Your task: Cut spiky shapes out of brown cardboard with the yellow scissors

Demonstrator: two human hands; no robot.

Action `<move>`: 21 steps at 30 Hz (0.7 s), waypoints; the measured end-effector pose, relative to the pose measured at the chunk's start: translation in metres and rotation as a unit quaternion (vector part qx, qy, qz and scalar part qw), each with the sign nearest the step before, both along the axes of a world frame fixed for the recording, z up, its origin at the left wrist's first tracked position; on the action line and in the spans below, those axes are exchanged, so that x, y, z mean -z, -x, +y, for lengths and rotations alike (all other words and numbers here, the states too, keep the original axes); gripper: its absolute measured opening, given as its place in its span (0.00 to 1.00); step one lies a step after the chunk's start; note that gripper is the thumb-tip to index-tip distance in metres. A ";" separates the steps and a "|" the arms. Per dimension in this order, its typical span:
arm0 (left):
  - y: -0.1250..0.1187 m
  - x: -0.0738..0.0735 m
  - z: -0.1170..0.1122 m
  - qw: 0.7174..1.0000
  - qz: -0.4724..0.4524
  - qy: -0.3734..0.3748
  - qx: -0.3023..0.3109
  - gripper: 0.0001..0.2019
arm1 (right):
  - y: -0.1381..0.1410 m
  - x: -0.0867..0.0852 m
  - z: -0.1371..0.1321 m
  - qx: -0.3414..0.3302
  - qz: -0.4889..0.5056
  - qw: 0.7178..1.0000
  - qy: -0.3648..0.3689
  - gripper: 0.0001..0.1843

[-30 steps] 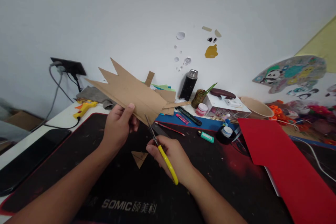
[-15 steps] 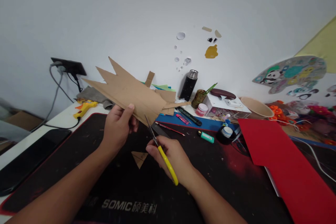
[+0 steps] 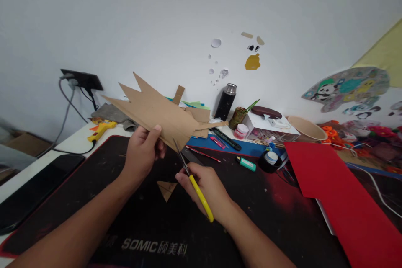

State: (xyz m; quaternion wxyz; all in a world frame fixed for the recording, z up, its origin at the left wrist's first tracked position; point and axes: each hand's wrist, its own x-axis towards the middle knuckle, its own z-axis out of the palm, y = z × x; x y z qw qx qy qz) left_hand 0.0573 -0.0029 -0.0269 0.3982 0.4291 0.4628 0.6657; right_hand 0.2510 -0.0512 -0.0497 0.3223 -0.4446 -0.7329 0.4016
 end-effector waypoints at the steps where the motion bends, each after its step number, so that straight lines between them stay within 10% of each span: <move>1: 0.000 0.001 0.000 1.000 0.000 -0.001 0.001 0.16 | 0.000 0.000 0.000 0.002 -0.001 1.000 -0.001 0.16; 21: -0.002 0.005 0.000 1.000 -0.004 -0.004 0.008 0.16 | 0.003 -0.006 -0.004 0.017 -0.050 0.999 -0.002 0.16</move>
